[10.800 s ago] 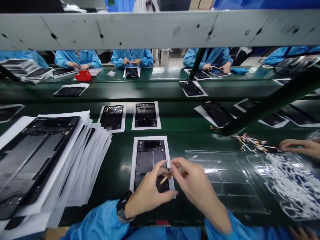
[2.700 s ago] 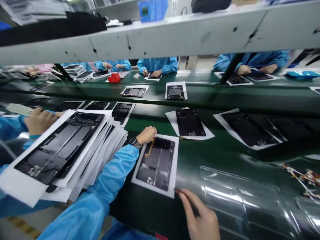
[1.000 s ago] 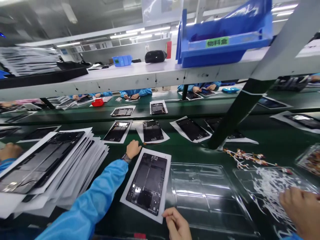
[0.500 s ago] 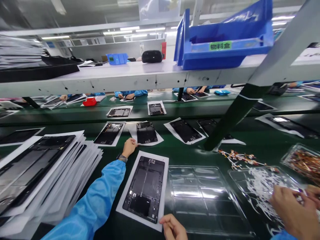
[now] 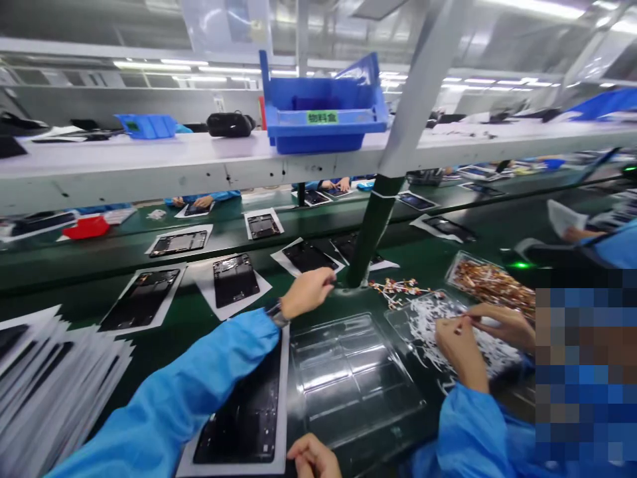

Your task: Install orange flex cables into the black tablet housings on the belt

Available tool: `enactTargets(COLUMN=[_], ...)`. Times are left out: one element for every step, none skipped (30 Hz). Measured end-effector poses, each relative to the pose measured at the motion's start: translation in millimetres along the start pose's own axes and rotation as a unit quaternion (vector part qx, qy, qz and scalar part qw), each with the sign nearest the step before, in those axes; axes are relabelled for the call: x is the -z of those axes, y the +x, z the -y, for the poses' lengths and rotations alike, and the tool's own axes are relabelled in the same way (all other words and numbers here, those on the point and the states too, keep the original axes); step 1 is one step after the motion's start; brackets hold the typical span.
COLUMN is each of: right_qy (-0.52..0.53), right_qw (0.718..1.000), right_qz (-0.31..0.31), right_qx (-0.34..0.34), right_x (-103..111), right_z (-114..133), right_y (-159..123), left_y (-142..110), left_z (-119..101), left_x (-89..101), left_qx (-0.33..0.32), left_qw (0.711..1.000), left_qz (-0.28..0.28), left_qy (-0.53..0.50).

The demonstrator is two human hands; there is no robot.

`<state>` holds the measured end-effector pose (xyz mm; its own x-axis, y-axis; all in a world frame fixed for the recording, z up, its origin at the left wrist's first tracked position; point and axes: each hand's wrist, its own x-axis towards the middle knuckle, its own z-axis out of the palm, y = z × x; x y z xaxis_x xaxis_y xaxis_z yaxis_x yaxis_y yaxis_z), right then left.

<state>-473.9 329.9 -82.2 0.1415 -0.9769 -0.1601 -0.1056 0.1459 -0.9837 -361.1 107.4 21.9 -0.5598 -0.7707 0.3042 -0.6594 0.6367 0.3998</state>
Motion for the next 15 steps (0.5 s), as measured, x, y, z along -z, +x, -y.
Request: enactTargets(right_qy=[-0.018,-0.027,-0.035,-0.042,-0.050,-0.068,-0.113,-0.153,-0.192,-0.220,-0.232,-0.226,-0.205,-0.170,-0.128], right_qw=[0.999,0.998,0.995,0.991,0.987,0.979,0.950,0.927,0.904,0.887,0.886,0.897,0.911,0.940,0.966], right_qz=[-0.029,-0.056,-0.084,-0.111,-0.137,-0.171,-0.246,-0.282,-0.311,-0.327,-0.321,-0.303,-0.286,-0.232,-0.176], right_qx=[0.019,0.032,0.044,0.056,0.068,0.092,0.155,0.191,0.223,0.242,0.242,0.231,0.213,0.182,0.139], right_x=[29.3,61.1,93.9,125.8,155.5,181.8,203.9,220.8,231.9,236.2,233.1,221.9,202.7,176.2,143.9], right_z=[14.9,28.1,38.9,46.6,51.2,52.9,52.6,51.0,48.8,46.7,44.7,42.9,40.8,38.0,34.3], right_y=[9.2,19.2,29.1,38.3,45.9,51.7,55.5,57.4,57.8,57.0,55.4,52.9,49.1,43.5,35.6], left_y=[22.2,41.8,57.8,69.5,76.8,79.4,77.7,72.2,63.4,51.9,38.1,22.5,5.6,-12.3,-30.8], left_z=[-15.2,-27.1,-35.3,-39.6,-39.7,-35.5,-27.1,-14.8,1.1,19.9,40.9,63.3,86.2,108.8,130.2], left_x=[-17.4,-33.3,-47.8,-60.5,-71.4,-80.2,-86.6,-90.4,-91.1,-88.8,-83.1,-74.4,-62.8,-48.9,-33.4], left_qx=[0.011,0.030,0.051,0.071,0.088,0.099,0.104,0.104,0.102,0.101,0.104,0.112,0.126,0.144,0.167], left_qw=[1.000,0.999,0.998,0.997,0.996,0.995,0.994,0.994,0.994,0.993,0.993,0.992,0.989,0.985,0.980], left_qz=[-0.007,-0.015,-0.019,-0.018,-0.012,0.000,0.016,0.032,0.047,0.058,0.063,0.061,0.058,0.054,0.053], left_qy=[-0.007,-0.011,-0.015,-0.018,-0.020,-0.021,-0.021,-0.019,-0.015,-0.007,0.006,0.023,0.046,0.071,0.097])
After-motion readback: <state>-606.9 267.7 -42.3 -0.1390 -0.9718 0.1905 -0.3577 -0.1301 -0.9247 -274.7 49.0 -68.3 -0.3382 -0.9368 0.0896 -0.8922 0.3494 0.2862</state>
